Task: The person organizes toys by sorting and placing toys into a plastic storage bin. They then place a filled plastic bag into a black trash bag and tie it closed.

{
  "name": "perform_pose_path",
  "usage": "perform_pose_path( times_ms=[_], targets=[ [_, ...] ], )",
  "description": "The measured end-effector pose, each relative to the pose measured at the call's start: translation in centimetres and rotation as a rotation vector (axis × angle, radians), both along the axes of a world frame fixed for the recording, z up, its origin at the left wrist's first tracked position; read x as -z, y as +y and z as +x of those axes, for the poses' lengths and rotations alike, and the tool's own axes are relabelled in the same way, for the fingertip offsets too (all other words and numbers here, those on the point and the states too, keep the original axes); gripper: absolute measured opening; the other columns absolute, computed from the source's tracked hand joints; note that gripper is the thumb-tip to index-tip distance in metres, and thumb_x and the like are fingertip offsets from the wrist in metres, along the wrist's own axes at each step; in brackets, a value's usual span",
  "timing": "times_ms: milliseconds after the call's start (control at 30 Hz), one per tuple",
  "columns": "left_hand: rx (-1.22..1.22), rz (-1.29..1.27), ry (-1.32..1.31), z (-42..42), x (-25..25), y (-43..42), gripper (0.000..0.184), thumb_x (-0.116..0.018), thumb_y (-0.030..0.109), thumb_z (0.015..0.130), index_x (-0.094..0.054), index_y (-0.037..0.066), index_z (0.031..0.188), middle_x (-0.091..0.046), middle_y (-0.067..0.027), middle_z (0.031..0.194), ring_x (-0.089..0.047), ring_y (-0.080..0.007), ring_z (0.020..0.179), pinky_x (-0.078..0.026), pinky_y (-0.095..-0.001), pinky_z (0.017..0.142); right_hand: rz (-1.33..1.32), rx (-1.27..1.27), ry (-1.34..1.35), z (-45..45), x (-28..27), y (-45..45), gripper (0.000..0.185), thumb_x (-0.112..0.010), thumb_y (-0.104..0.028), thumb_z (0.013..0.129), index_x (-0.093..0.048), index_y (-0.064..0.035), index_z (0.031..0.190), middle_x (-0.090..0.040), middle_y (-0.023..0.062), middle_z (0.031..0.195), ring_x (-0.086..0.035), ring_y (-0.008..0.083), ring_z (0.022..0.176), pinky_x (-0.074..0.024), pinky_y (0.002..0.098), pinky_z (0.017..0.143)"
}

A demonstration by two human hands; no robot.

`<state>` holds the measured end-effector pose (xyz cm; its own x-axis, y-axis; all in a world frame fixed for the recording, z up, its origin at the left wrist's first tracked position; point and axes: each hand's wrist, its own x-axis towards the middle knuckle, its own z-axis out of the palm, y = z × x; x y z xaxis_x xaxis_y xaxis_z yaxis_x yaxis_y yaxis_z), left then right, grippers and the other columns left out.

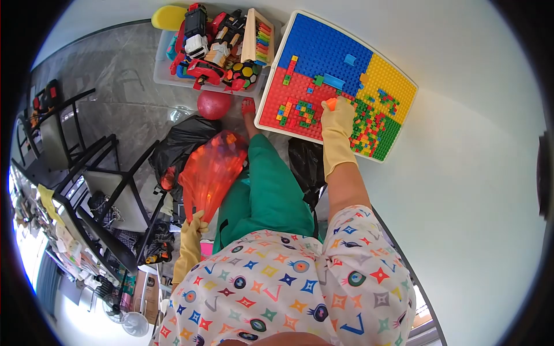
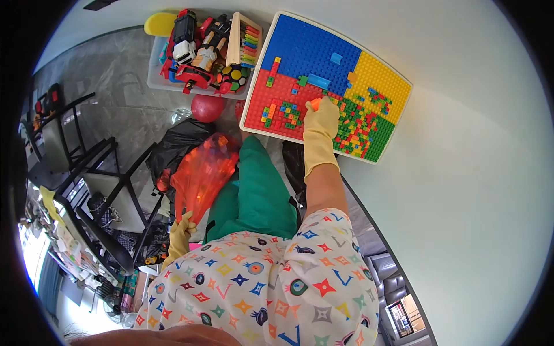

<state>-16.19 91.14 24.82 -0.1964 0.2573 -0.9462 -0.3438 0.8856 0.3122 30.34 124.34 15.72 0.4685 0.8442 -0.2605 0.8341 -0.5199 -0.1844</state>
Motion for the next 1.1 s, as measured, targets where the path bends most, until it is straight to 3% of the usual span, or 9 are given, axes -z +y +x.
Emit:
perform_pose_path(
  times_ms=[200, 300, 433, 567, 667, 767, 967, 1033, 1100],
  targets=[
    [0.013, -0.013, 0.014, 0.3, 0.3, -0.6, 0.037, -0.058, 0.023, 0.106, -0.063, -0.006, 0.129, -0.067, -0.008, 0.083, -0.059, -0.0147, 0.067, -0.051, -0.0295, 0.066, 0.336, -0.312, -0.255, -0.2, -1.8, 4.2, 0.045, -0.08, -0.03, 0.083, -0.064, -0.0034, 0.116, -0.061, 0.0151, 0.126, -0.061, 0.0382, 0.118, -0.0512, 0.0493, 0.095],
    [-0.001, 0.001, 0.016, 0.3, 0.2, -0.4, 0.037, -0.059, 0.023, 0.105, -0.064, -0.005, 0.128, -0.067, -0.0074, 0.083, -0.059, -0.0144, 0.068, -0.051, -0.0286, 0.065, 0.186, -0.546, -0.298, 1.0, -0.9, 6.0, 0.045, -0.077, -0.032, 0.083, -0.065, -0.005, 0.117, -0.063, 0.0145, 0.122, -0.059, 0.0362, 0.122, -0.0463, 0.0495, 0.104],
    [-0.071, 0.029, 0.05, 1.0, -0.5, -0.5, 0.033, -0.063, 0.025, 0.103, -0.068, -0.001, 0.124, -0.067, -0.0057, 0.082, -0.059, -0.0135, 0.068, -0.049, -0.0271, 0.063, -0.021, -0.391, -0.341, 1.5, -1.1, 6.7, 0.048, -0.074, -0.035, 0.085, -0.066, -0.0037, 0.12, -0.066, 0.0189, 0.126, -0.059, 0.0367, 0.123, -0.0443, 0.0492, 0.107],
    [-0.067, 0.021, 0.057, 1.5, -2.4, 0.4, 0.033, -0.068, 0.032, 0.101, -0.073, 0.005, 0.117, -0.067, -0.0029, 0.082, -0.06, -0.0116, 0.071, -0.049, -0.0276, 0.067, 0.368, -0.496, -0.264, 0.7, -1.6, 4.6, 0.051, -0.073, -0.033, 0.09, -0.063, 0.004, 0.123, -0.064, 0.0248, 0.13, -0.058, 0.043, 0.123, -0.0458, 0.0502, 0.107],
    [-0.093, 0.044, 0.061, 1.9, -4.4, 1.0, 0.036, -0.065, 0.032, 0.102, -0.07, 0.002, 0.12, -0.067, -0.0033, 0.082, -0.06, -0.0115, 0.074, -0.049, -0.0272, 0.073, 0.534, -0.535, 0.031, -2.9, -3.1, 2.5, 0.042, -0.072, -0.024, 0.092, -0.065, 0.0035, 0.122, -0.067, 0.0247, 0.125, -0.062, 0.0433, 0.117, -0.0493, 0.0476, 0.101],
    [-0.204, 0.123, 0.062, 3.1, -8.0, 2.5, 0.037, -0.062, 0.03, 0.103, -0.067, -0.002, 0.123, -0.067, -0.0045, 0.084, -0.06, -0.0122, 0.076, -0.049, -0.0271, 0.077, 0.16, -0.591, 0.621, -8.0, -6.9, -0.8, 0.033, -0.072, -0.02, 0.092, -0.069, -0.0007, 0.119, -0.071, 0.0222, 0.116, -0.066, 0.0406, 0.11, -0.0519, 0.0458, 0.096],
    [-0.156, 0.307, 0.014, 4.0, -14.2, 3.0, 0.036, -0.056, 0.025, 0.105, -0.065, -0.003, 0.126, -0.071, -0.0114, 0.097, -0.066, -0.017, 0.084, -0.053, -0.0296, 0.082, -0.506, -0.904, 1.09, -17.4, -10.5, -8.8, 0.039, -0.075, -0.028, 0.089, -0.071, -0.0025, 0.119, -0.071, 0.021, 0.119, -0.068, 0.0385, 0.107, -0.0528, 0.0428, 0.095],
    [-0.203, 0.369, 0.012, 4.6, -15.6, 3.1, 0.034, -0.055, 0.023, 0.105, -0.065, -0.003, 0.124, -0.071, -0.0119, 0.097, -0.066, -0.0165, 0.085, -0.053, -0.0301, 0.084, -0.511, -0.967, 1.179, -20.0, -10.7, -13.0, 0.049, -0.078, -0.03, 0.085, -0.069, -0.0015, 0.123, -0.067, 0.0212, 0.129, -0.068, 0.0382, 0.108, -0.0536, 0.043, 0.095],
    [-0.145, 0.454, -0.029, 4.3, -17.4, 3.2, 0.028, -0.054, 0.016, 0.105, -0.066, -0.003, 0.12, -0.073, -0.0129, 0.104, -0.067, -0.0161, 0.091, -0.053, -0.0337, 0.09, -0.081, -1.335, 1.183, -23.5, -14.6, -14.3, 0.06, -0.081, -0.032, 0.079, -0.066, 0.0001, 0.128, -0.064, 0.0206, 0.134, -0.068, 0.0378, 0.107, -0.0556, 0.0428, 0.093]
  ],
)
